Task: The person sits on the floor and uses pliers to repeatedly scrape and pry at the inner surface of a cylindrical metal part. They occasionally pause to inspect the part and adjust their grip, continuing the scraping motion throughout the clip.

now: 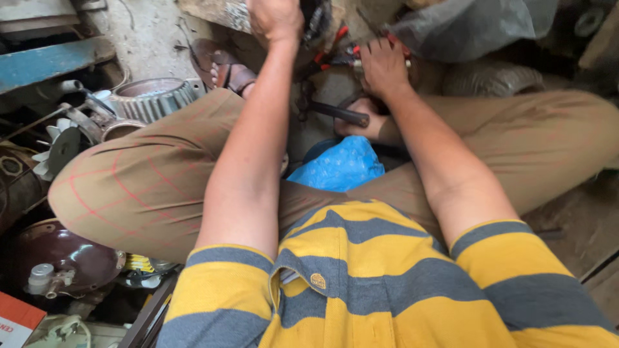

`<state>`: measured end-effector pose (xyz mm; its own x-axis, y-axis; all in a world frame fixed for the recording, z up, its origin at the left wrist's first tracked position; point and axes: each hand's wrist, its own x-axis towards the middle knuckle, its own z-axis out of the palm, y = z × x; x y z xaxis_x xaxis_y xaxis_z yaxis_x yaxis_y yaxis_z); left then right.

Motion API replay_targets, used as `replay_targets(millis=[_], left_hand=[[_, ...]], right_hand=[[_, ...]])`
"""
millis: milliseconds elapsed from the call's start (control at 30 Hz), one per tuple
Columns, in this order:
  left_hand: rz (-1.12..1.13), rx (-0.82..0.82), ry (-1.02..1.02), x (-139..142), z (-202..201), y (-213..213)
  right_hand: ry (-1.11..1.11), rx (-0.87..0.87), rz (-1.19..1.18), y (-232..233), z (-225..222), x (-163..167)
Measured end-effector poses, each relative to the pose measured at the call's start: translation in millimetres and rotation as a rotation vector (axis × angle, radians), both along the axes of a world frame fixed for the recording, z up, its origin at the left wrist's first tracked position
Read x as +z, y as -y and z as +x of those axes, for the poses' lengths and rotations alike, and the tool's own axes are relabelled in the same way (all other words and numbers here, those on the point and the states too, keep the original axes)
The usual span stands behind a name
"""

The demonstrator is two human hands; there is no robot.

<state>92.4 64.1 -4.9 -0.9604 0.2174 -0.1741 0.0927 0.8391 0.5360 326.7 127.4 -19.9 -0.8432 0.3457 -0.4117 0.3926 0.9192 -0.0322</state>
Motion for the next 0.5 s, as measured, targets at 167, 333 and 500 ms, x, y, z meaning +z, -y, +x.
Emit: replay_targets(millis=[167, 333, 500], left_hand=[[0.184, -0.009, -0.007, -11.4, 0.7, -8.6], [0.156, -0.025, -0.062, -27.4, 6.3, -5.8], [0.178, -0.041, 0.007, -34.9, 13.4, -3.8]], right_hand=[[0.164, -0.074, -0.213, -16.8, -2.9, -11.4], [0.292, -0.006, -0.74, -79.8, 10.0, 17.0], [0.38, -0.459, -1.551, -114.9, 56.1, 92.4]])
